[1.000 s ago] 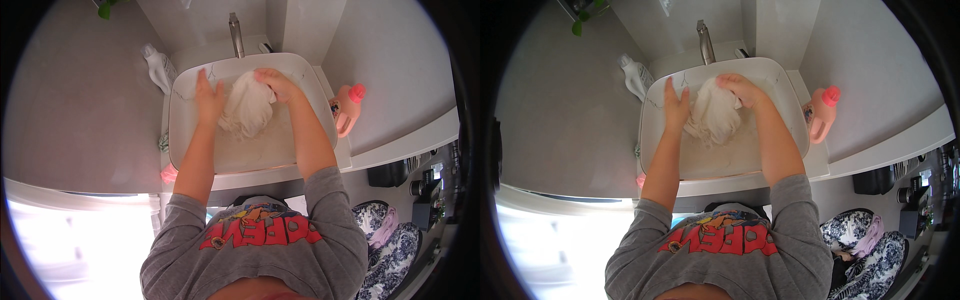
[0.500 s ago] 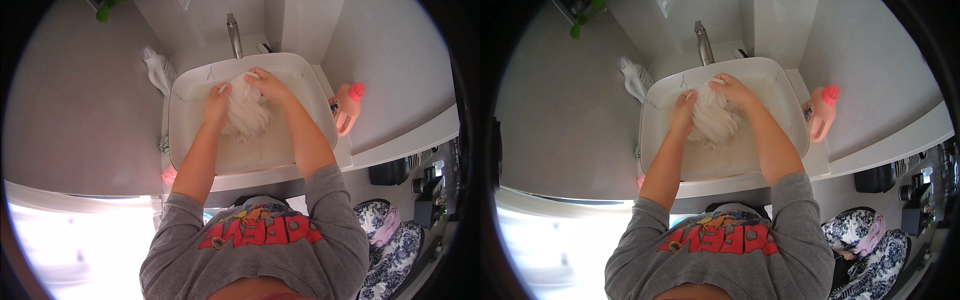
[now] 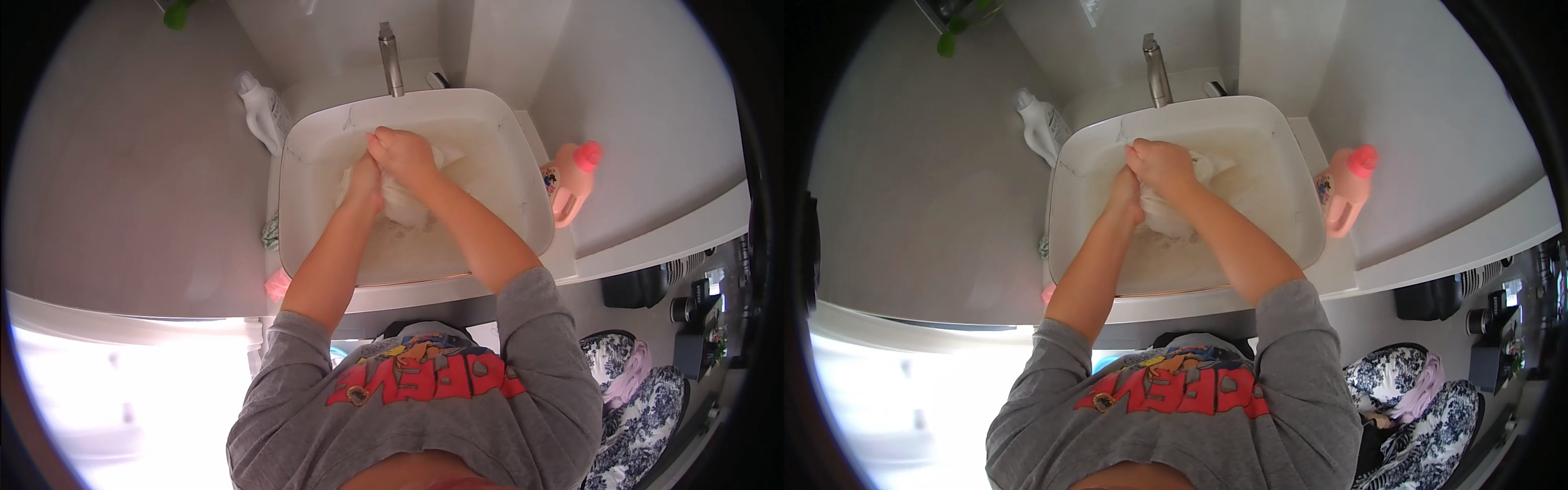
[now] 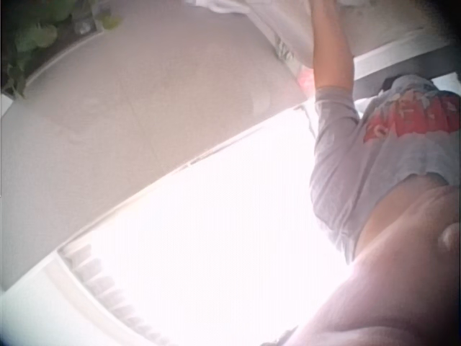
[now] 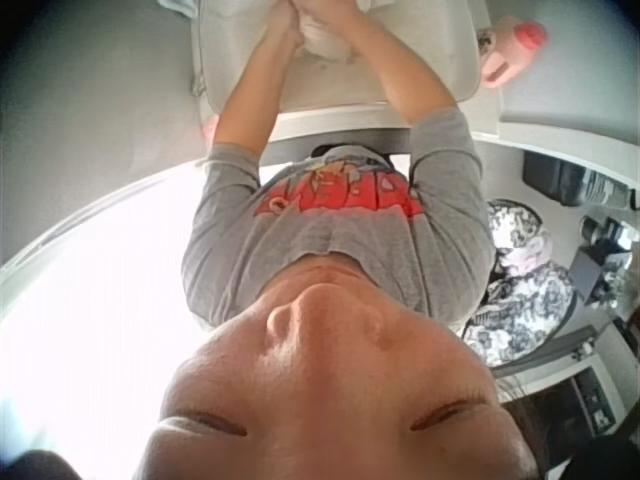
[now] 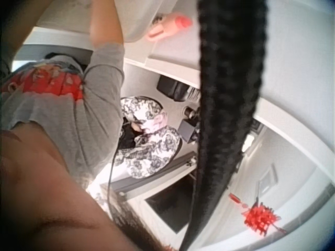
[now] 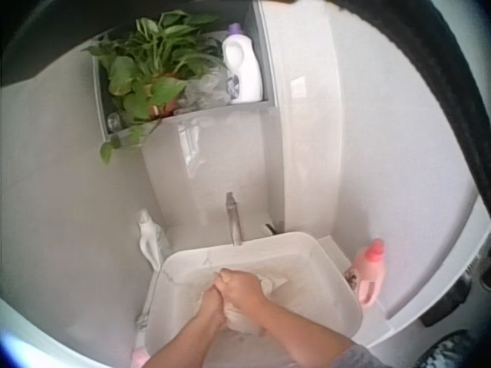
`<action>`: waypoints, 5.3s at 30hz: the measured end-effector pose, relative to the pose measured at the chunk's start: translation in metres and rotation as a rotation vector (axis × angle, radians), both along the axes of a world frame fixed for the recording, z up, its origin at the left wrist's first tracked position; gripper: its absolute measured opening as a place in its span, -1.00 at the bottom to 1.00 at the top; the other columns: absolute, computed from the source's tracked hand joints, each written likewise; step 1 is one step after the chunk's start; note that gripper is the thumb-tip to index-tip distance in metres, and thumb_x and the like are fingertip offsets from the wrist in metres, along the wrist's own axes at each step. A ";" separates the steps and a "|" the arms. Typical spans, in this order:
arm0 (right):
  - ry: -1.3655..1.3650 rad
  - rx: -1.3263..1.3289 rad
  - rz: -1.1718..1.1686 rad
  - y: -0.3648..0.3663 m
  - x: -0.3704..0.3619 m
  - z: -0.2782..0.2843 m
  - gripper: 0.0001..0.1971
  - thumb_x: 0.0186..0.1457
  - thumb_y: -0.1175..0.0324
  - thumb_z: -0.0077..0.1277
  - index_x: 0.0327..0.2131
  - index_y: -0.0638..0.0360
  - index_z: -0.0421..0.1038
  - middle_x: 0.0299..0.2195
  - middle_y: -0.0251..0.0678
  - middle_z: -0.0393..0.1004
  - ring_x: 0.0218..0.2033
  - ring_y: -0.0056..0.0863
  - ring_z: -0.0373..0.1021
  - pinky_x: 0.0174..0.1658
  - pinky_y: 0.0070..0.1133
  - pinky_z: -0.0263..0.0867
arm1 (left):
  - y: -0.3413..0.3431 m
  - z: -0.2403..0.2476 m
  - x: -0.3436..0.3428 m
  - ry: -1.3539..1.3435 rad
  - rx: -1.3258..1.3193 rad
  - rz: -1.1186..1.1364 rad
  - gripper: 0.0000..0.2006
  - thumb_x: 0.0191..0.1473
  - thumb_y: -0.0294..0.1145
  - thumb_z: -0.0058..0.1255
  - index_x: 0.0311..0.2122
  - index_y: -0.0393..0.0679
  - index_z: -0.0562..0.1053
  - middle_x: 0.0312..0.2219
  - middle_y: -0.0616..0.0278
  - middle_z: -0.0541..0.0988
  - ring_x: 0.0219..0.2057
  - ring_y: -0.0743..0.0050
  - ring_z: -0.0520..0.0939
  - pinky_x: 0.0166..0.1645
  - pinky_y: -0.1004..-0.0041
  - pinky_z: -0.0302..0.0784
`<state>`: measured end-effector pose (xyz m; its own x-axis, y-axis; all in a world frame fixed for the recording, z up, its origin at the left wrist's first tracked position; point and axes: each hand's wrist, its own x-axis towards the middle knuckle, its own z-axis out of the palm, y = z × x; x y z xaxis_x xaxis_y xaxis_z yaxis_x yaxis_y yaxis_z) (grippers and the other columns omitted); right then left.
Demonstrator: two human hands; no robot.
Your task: The person hand-washes a white cloth in a bathroom sink. They repeatedly submerge, scrub, and wring the fabric by hand. Towards the end, they turn on the faucet to rinse the cloth and wipe the sink basin.
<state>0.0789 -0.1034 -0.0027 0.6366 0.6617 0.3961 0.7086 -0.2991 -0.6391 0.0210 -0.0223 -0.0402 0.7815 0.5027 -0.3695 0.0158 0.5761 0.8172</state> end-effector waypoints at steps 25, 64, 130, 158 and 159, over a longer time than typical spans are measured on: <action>0.254 -0.104 -0.101 -0.006 0.027 -0.008 -0.55 0.00 -0.06 -0.15 -0.44 0.20 0.43 -0.47 -0.08 0.45 -0.37 -0.16 0.37 -0.29 -0.38 0.27 | -0.007 0.033 -0.013 -0.170 -0.354 -0.181 -0.48 0.05 0.14 -0.29 -0.16 -0.16 0.37 -0.20 0.13 0.48 -0.13 0.19 0.47 -0.01 0.18 0.35; -0.128 0.064 0.266 -0.008 -0.021 -0.003 -0.70 0.05 0.09 -0.11 -0.53 0.11 0.37 -0.60 -0.23 0.39 -0.57 -0.21 0.31 -0.49 -0.40 0.21 | 0.016 -0.013 -0.008 -0.129 -0.085 0.114 -0.66 0.14 -0.11 -0.22 -0.19 -0.19 0.36 -0.32 0.21 0.47 -0.36 0.42 0.49 -0.25 0.42 0.43; 0.552 0.318 0.177 -0.036 0.051 0.003 -0.72 0.09 0.14 -0.09 -0.49 0.15 0.38 -0.60 -0.49 0.34 -0.54 -0.66 0.21 -0.45 -0.64 0.15 | 0.009 0.034 -0.018 -0.294 0.007 0.050 -0.65 0.16 -0.25 -0.22 -0.05 -0.29 0.30 -0.22 0.20 0.47 -0.25 0.34 0.50 -0.15 0.43 0.42; 0.660 0.045 0.252 -0.029 0.041 -0.023 -0.51 -0.02 -0.10 -0.05 -0.38 0.22 0.48 -0.47 -0.21 0.49 -0.38 -0.33 0.40 -0.30 -0.47 0.26 | 0.014 0.046 -0.023 -0.257 -0.334 -0.107 -0.63 0.07 -0.14 -0.30 -0.24 -0.25 0.38 -0.30 0.03 0.50 -0.27 0.06 0.52 -0.10 0.17 0.43; 0.671 -0.090 0.312 -0.035 0.054 -0.028 -0.54 -0.01 -0.06 -0.04 -0.35 0.22 0.48 -0.42 -0.29 0.48 -0.35 -0.43 0.38 -0.28 -0.52 0.25 | 0.019 0.045 -0.023 -0.275 -0.332 -0.102 -0.62 0.06 -0.13 -0.29 -0.24 -0.25 0.38 -0.30 0.03 0.50 -0.26 0.05 0.52 -0.09 0.16 0.42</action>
